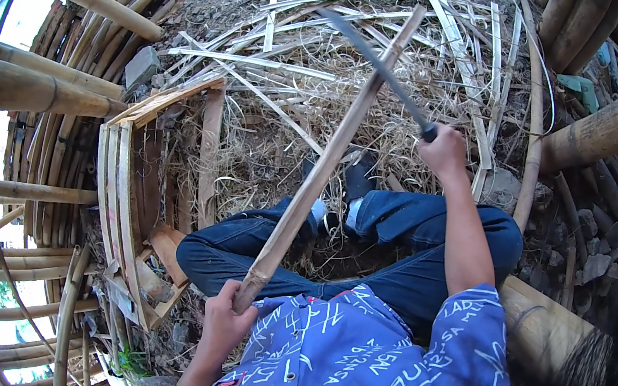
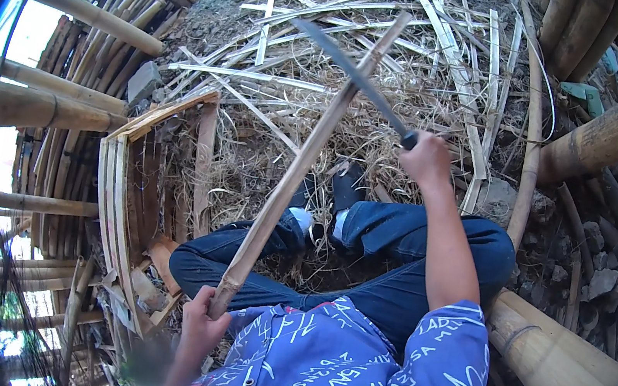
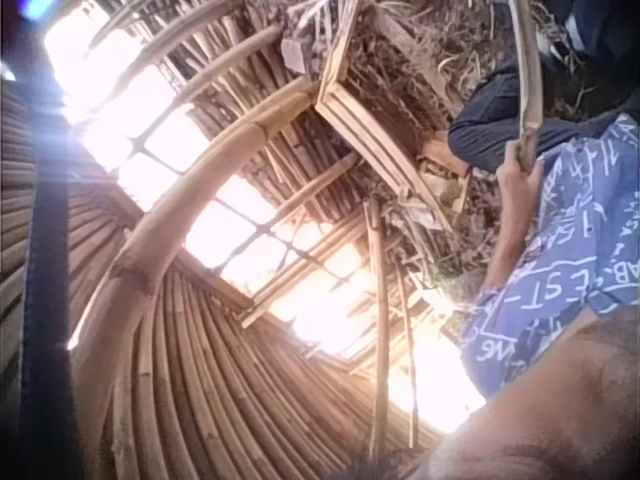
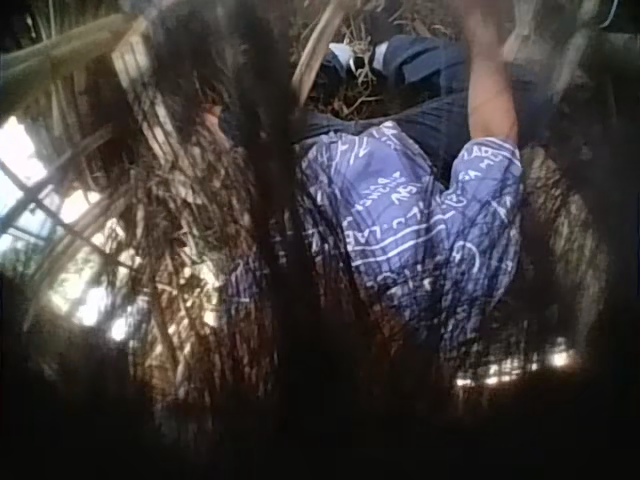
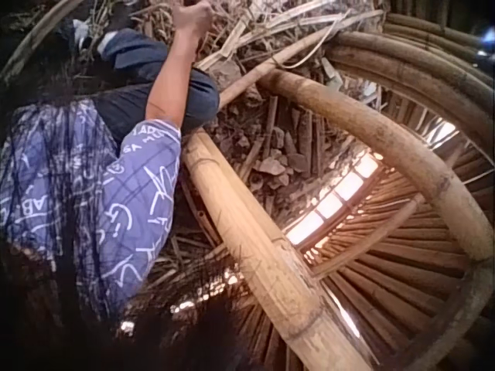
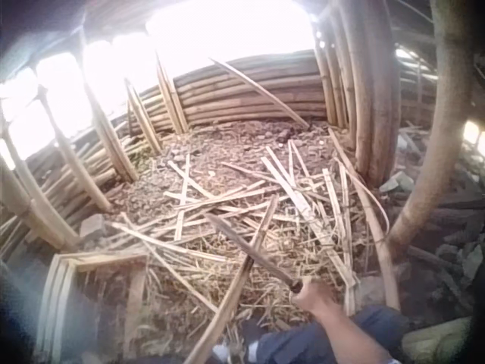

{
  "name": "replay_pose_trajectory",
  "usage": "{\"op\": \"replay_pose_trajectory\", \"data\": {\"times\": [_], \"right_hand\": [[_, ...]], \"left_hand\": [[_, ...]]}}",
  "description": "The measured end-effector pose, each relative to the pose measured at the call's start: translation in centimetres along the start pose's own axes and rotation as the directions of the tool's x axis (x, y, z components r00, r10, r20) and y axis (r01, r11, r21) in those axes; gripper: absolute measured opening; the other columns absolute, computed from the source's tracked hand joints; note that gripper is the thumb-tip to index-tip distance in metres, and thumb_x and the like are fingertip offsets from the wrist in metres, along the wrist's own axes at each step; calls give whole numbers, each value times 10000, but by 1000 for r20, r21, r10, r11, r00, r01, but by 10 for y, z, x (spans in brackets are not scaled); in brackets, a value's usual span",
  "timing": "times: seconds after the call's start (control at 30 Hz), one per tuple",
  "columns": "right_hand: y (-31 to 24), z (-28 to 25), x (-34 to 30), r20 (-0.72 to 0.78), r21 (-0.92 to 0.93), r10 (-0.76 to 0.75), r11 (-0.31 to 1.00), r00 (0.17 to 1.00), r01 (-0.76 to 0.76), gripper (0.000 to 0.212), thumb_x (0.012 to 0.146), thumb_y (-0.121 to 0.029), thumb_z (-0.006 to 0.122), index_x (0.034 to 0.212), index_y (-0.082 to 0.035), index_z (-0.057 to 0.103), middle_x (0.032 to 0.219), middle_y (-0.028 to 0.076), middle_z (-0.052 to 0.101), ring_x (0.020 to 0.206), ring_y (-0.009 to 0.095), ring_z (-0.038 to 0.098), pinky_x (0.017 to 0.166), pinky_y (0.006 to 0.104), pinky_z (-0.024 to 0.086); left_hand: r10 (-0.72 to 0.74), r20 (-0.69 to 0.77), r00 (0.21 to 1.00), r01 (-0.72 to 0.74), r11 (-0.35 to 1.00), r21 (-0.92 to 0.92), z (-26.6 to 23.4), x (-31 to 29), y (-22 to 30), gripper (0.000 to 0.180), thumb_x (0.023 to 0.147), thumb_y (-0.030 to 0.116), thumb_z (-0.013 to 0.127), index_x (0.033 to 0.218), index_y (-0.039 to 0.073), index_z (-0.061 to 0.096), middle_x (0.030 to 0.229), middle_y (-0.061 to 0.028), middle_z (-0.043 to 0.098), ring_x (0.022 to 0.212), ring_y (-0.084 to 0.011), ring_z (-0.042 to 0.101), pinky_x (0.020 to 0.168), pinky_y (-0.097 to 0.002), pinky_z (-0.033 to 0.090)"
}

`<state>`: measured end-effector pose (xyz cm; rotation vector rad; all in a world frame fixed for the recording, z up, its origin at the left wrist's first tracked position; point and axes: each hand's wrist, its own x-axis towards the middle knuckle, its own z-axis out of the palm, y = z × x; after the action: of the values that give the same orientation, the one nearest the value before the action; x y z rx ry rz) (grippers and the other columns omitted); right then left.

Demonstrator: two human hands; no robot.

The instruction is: The person scrapes a bamboo stick with a machete to smooth its surface while sitting on the ground.

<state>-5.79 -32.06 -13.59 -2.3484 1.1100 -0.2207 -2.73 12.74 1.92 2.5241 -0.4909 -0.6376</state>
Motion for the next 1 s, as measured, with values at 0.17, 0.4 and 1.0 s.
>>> {"op": "replay_pose_trajectory", "data": {"times": [0.17, 0.4, 1.0], "right_hand": [[-50, 27, -51, 106, 108, -368, 928, 924, 358, 223, 691, -256, 676, 879, -139, 692, 740, 161, 678, 743, 345, 679, 729, 461, 545], [-71, 24, -80, 161, 158, -643, 765, 748, 624, 215, 623, -256, 692, 775, -116, 633, 700, 96, 664, 692, 316, 669, 626, 442, 523], [-34, 2, -26, 182, -125, -124, 981, 975, 148, 220, 712, -212, 663, 886, -80, 694, 843, 159, 706, 814, 308, 704, 752, 422, 558]], "left_hand": [[69, -51, 996, -71, 997, -43, 6, 23, 10, 258, 706, 58, 640, 940, -10, 558, 617, -182, 573, 542, -284, 623, 536, -350, 470], [-29, 130, 991, 49, 987, -152, 17, 32, -9, 249, 713, 75, 642, 925, -11, 543, 627, -122, 534, 557, -127, 498, 533, -298, 425], [24, 40, 999, -23, 999, -32, 30, 8, 13, 171, 784, 47, 645, 863, -10, 505, 602, -207, 540, 520, -326, 593, 504, -386, 434]]}}
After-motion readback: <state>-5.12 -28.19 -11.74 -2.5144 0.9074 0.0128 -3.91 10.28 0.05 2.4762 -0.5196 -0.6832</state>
